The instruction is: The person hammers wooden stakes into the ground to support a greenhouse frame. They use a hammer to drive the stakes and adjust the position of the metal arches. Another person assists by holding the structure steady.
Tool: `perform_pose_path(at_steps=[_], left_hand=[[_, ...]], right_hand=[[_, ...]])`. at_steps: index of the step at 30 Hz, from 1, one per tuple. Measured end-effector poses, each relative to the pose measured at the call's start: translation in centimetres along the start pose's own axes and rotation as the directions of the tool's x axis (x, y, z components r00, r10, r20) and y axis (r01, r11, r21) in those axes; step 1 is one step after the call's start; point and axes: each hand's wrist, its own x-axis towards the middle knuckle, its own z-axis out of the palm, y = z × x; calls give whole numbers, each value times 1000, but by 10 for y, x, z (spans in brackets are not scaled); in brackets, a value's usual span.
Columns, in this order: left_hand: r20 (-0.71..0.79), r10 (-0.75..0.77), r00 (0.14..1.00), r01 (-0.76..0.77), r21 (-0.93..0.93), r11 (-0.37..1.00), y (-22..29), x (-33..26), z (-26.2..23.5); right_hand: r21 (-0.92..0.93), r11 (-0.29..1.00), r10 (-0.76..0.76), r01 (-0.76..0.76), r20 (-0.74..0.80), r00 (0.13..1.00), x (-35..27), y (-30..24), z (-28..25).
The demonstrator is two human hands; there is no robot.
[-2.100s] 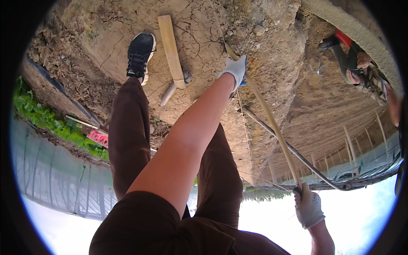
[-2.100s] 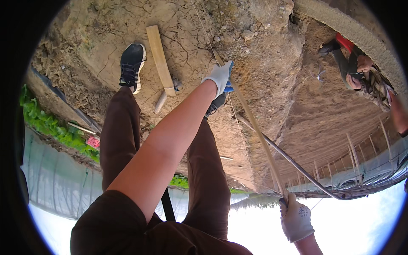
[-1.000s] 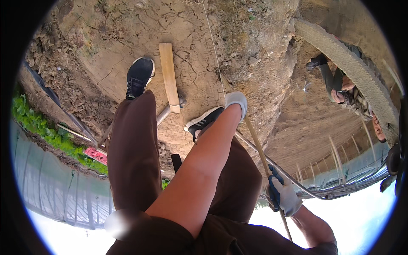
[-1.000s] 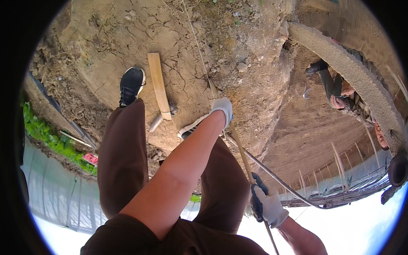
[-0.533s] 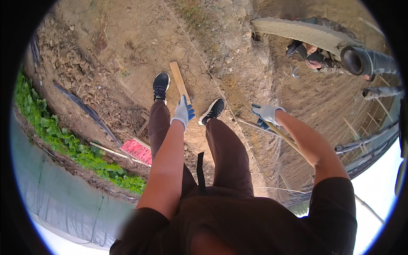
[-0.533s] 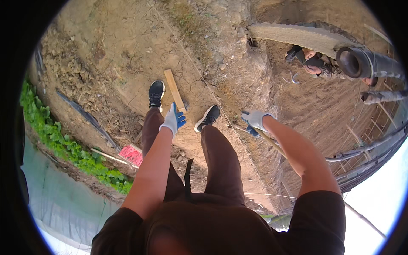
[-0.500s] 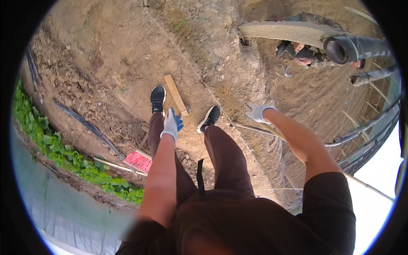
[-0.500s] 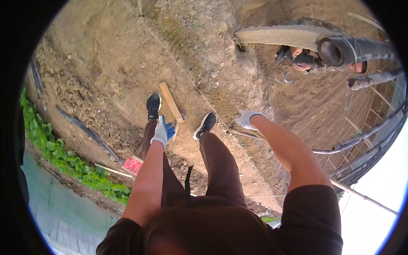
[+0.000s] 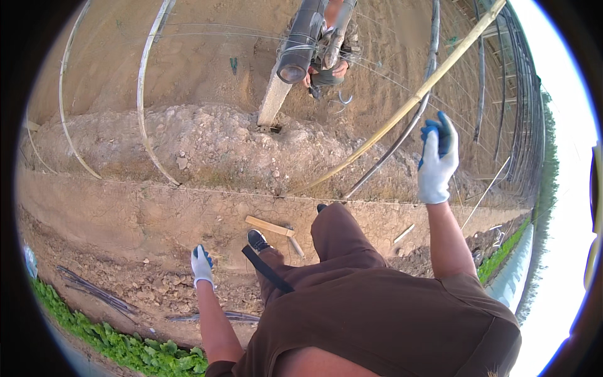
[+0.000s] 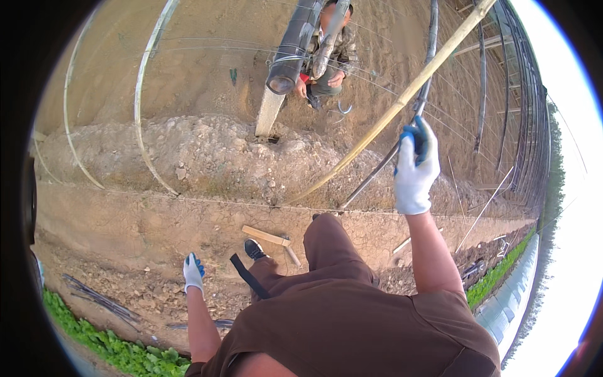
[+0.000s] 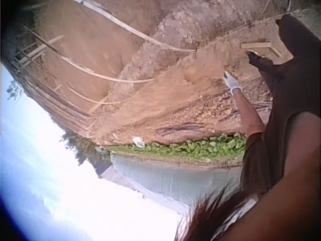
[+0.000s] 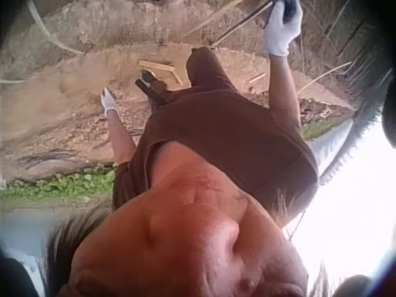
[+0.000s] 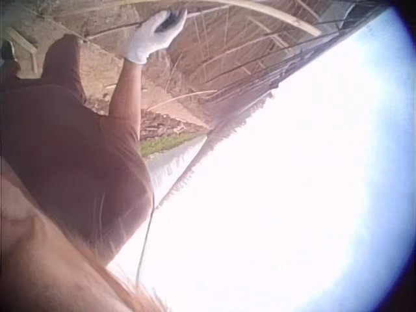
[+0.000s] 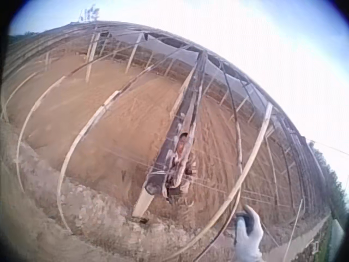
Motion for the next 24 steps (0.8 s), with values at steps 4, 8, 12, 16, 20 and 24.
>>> perform_pose_path(at_steps=[4, 8, 12, 16, 20, 24], left_hand=[[385, 268, 883, -368, 213, 905, 101, -24, 185], [703, 153, 695, -499, 317, 806, 212, -109, 359], [807, 226, 546, -559, 150, 816, 245, -124, 477], [867, 139, 479, -279, 0, 960, 248, -120, 562], [610, 217, 762, -230, -59, 972, 233, -68, 569], [528, 286, 799, -306, -52, 951, 229, -66, 583]], right_hand=[[-90, 989, -135, 117, -235, 963, 158, 17, -37], [58, 995, -80, 85, -76, 994, 274, 38, 16], [552, 796, 217, -249, 124, 968, 353, 79, 136], [387, 911, 99, -144, 135, 986, 423, 151, 247], [202, 957, 187, -210, 125, 974, 424, 178, 312], [14, 978, 208, -210, 103, 973, 430, 220, 336]])
